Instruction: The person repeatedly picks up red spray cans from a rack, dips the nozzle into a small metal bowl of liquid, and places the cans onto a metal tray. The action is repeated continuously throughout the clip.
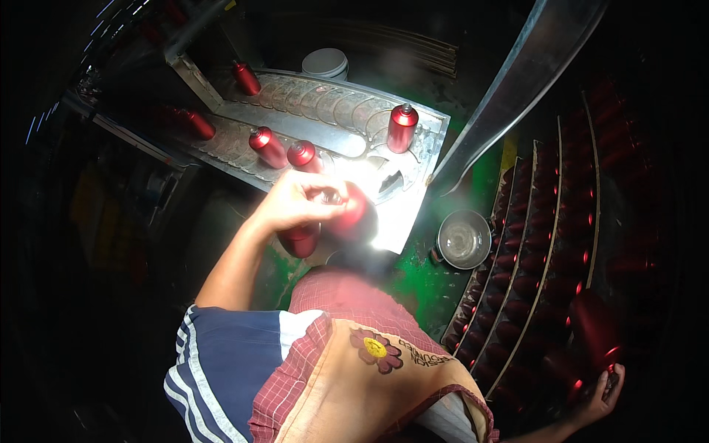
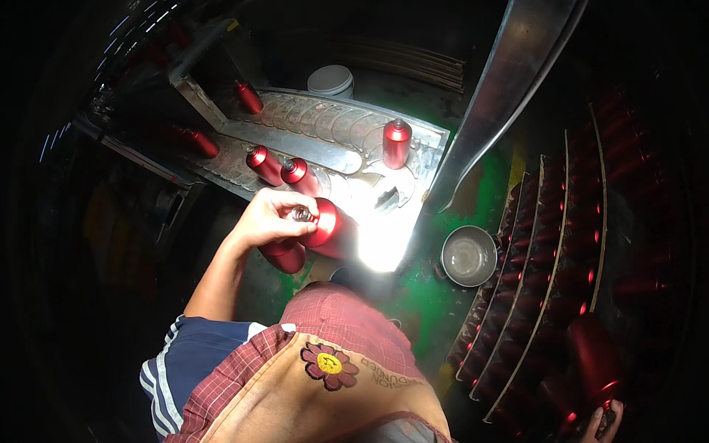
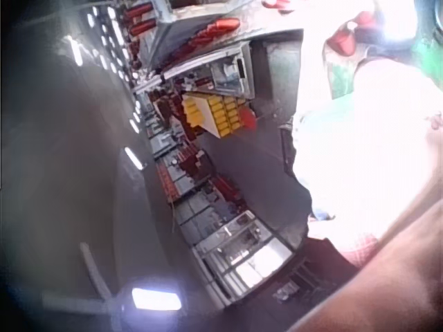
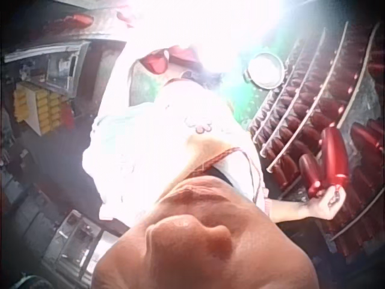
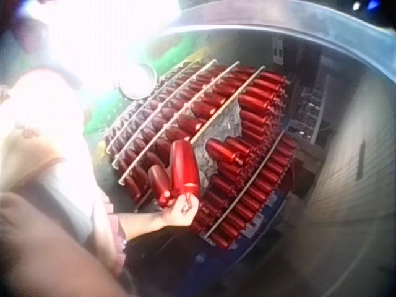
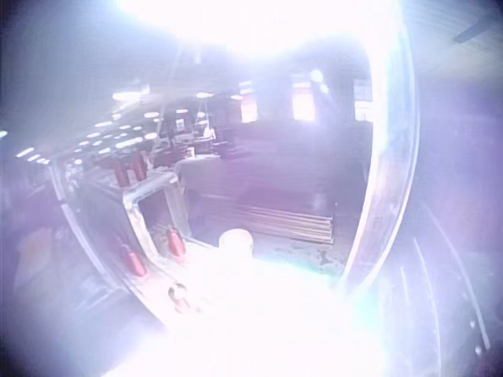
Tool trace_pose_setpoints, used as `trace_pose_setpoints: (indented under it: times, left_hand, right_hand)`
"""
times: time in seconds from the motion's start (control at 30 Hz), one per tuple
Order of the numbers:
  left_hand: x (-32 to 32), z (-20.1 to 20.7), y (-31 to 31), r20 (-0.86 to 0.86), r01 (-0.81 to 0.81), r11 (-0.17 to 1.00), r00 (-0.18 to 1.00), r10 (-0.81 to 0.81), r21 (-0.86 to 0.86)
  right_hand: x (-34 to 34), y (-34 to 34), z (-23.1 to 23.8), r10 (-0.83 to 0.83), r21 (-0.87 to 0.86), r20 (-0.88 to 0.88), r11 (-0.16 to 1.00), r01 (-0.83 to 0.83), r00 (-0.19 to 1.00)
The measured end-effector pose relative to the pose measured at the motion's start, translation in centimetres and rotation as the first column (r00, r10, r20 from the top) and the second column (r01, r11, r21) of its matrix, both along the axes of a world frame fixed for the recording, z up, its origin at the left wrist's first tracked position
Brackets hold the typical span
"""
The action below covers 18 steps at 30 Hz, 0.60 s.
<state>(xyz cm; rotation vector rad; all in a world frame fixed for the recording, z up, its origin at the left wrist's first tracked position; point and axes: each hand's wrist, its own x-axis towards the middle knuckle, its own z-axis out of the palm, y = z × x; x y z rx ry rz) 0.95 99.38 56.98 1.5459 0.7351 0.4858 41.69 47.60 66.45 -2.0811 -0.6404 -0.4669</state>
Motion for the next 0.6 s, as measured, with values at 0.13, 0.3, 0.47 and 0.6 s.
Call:
trace_pose_setpoints:
  times: [0.13,0.3,0.47,0.6]
  left_hand:
    - [-6.6,5.1,10.0,0.042,-0.198,0.957,0.98,0.194,0.212]
    - [-11.5,7.0,27.4,0.095,-0.209,0.866,0.978,0.186,0.453]
    - [-11.3,2.7,45.9,-0.044,-0.05,0.898,0.996,0.077,0.438]
    - [-9.8,-5.0,57.0,-0.272,0.088,0.869,0.961,0.055,0.486]
  right_hand:
    - [-5.4,10.9,-1.8,0.414,0.14,-0.133,0.907,-0.397,0.9]
    - [-15.4,34.4,-3.1,0.724,0.491,-0.268,0.67,-0.557,0.635]
    - [-23.4,61.1,-3.4,0.709,0.399,-0.382,0.705,-0.586,0.593]
    - [-28.1,81.2,-8.1,0.741,0.301,-0.558,0.6,-0.741,0.373]
